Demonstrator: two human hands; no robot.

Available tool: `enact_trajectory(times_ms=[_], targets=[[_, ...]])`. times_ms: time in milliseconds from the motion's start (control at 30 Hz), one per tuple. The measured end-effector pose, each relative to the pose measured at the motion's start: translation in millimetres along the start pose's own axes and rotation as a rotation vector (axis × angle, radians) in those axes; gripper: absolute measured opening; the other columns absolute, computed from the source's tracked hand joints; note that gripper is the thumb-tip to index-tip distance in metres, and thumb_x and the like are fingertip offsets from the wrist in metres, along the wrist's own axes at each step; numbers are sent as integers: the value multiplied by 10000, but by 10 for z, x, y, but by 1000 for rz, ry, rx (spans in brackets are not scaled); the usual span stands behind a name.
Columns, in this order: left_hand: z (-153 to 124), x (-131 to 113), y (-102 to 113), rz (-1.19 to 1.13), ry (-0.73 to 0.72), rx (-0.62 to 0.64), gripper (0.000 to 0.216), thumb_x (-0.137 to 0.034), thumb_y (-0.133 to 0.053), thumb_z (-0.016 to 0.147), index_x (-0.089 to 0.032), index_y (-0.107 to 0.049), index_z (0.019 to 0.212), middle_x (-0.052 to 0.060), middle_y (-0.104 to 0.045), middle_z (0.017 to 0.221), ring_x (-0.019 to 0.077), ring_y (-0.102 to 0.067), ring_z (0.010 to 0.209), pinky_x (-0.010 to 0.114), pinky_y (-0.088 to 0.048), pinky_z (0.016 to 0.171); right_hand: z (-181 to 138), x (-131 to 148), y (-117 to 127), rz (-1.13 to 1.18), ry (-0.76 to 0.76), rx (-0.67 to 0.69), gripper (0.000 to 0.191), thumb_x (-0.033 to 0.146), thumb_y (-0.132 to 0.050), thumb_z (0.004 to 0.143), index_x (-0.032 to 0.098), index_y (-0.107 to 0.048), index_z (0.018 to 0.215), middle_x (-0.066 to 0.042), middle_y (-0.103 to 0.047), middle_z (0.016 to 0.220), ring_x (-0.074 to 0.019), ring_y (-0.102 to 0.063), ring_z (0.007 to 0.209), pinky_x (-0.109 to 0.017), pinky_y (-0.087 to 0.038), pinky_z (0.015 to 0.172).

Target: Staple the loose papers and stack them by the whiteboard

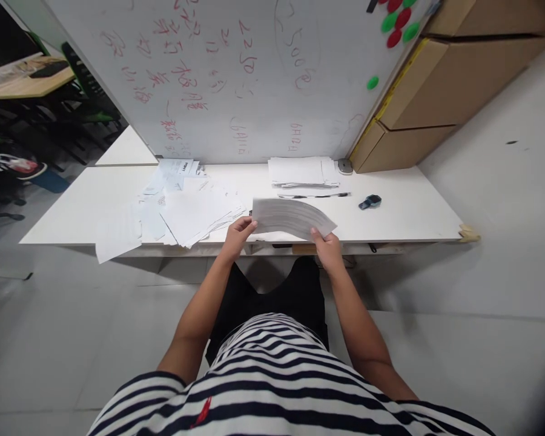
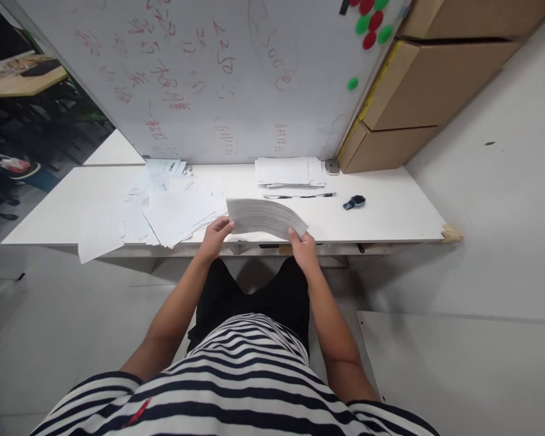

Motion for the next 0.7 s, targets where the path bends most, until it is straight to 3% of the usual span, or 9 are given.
enact_trajectory(times_ms=[133, 300, 433, 567, 700], targets=[[101, -122, 38, 217, -41, 130, 397, -488, -707, 697, -178, -695, 944, 66, -711, 948, 221, -642, 923, 347, -489, 847, 131, 99, -2, -9, 12, 60, 518, 571, -604, 779, 157, -687, 1078, -92, -690, 1123, -297, -580, 1140, -445, -405, 1015], [178, 13, -5, 335, -58, 66, 380, -509, -635, 752, -198, -712, 955, 56, -714, 988, 247, -642, 942, 355, -474, 843, 172, -61, -278, -76, 15, 143, 563, 583, -559, 794, 125, -674, 1099, -117, -682, 1133, -295, -591, 1115, -434, -416, 989], [46, 217, -66, 633, -90, 30, 336, -491, -556, 815, -201, -708, 893, 79, -707, 898, 285, -628, 918, 383, -453, 827, 75, -232, -342, -221, -6, 169, 521, 567, -527, 803, 143, -695, 1056, -127, -699, 1083, -310, -603, 1089, -455, -425, 965], [-79, 66, -164, 694, -228, 51, 320, -467, -521, 857, -232, -672, 1013, 81, -678, 1012, 276, -590, 1008, 371, -424, 891, -112, -212, -64, -243, 33, 93, 468, 528, -545, 815, 154, -698, 1050, -128, -695, 1096, -311, -602, 1094, -456, -419, 982], [86, -133, -269, 755, -356, 121, 386, -462, -445, 907, -221, -590, 1172, 96, -619, 1165, 257, -533, 1118, 362, -378, 972, -291, -407, 422, -74, -90, -100, 476, 490, -631, 777, 134, -676, 1089, -125, -683, 1128, -305, -618, 1073, -483, -423, 996]])
Point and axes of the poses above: each hand's wrist, its own z-axis towards the middle knuckle, its own y-axis out of the back of the hand, x = y × z, the point moved 7 cm from there along z, towards the middle knuckle
